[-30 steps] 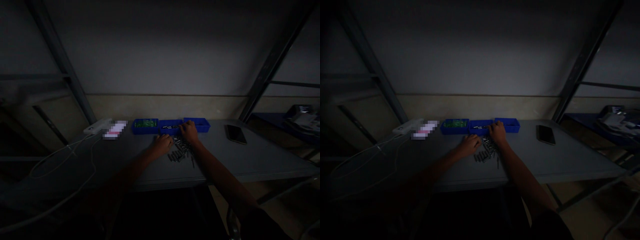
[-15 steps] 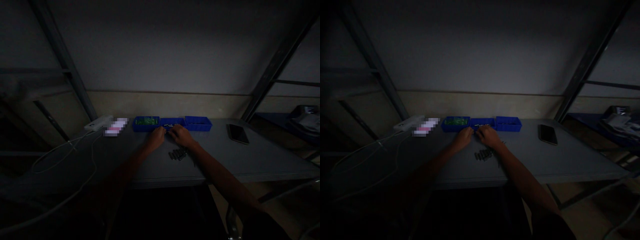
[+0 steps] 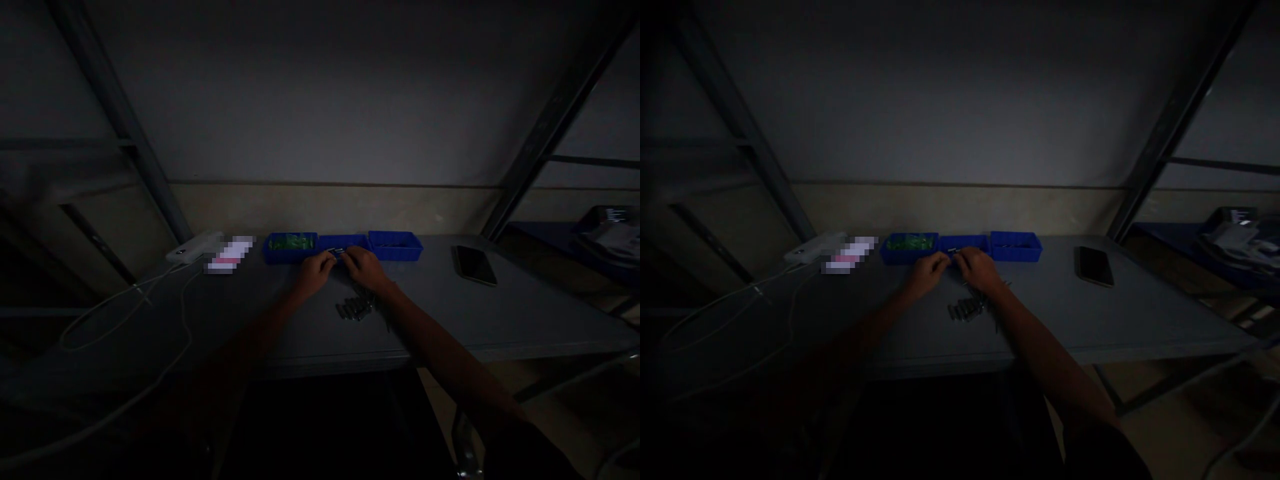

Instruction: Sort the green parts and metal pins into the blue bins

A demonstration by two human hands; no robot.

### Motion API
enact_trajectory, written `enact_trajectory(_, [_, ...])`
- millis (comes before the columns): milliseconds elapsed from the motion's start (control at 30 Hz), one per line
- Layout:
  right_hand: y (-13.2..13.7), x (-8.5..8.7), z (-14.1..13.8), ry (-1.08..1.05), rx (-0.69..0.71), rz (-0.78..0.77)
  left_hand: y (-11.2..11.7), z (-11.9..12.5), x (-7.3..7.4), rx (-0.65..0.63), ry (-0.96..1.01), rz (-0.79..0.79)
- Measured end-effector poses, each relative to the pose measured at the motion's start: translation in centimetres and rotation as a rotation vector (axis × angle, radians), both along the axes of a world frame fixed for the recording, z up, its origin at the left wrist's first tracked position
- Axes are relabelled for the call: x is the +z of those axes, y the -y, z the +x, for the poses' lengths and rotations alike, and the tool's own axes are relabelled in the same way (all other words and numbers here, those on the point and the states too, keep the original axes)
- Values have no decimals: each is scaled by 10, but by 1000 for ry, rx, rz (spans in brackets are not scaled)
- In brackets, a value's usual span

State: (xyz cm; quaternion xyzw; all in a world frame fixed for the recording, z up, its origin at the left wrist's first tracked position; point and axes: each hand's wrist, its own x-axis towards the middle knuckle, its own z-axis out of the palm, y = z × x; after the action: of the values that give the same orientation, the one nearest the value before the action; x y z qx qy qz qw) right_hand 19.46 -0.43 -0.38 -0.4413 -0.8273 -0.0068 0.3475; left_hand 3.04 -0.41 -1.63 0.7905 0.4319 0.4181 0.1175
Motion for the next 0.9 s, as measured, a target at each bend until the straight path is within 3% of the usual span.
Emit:
enact_trajectory(167, [5, 4, -1, 5, 64, -8, 0, -1, 1, 24, -7, -39])
enact_trajectory(267, [1, 7, 6, 9, -11, -2, 0, 0, 0, 17, -41, -102])
enact_trajectory(333, [-6, 9, 19, -45, -165, -3, 1, 2, -3, -8, -92, -134])
enact_trajectory(467, [-25, 8, 58, -273, -667, -21, 7, 10, -7, -55, -248, -171])
enact_trajectory(567, [-32, 4, 78, -372, -822, -111, 14, 17, -8, -8, -384, -156])
enact_trajectory(700, [-30, 0, 70, -335, -751, -152, 18, 25, -11, 62, -449, -123])
enact_trajectory(900, [-15, 2, 26, -95, -212, -136, 11, 25, -21, 108, -414, -77])
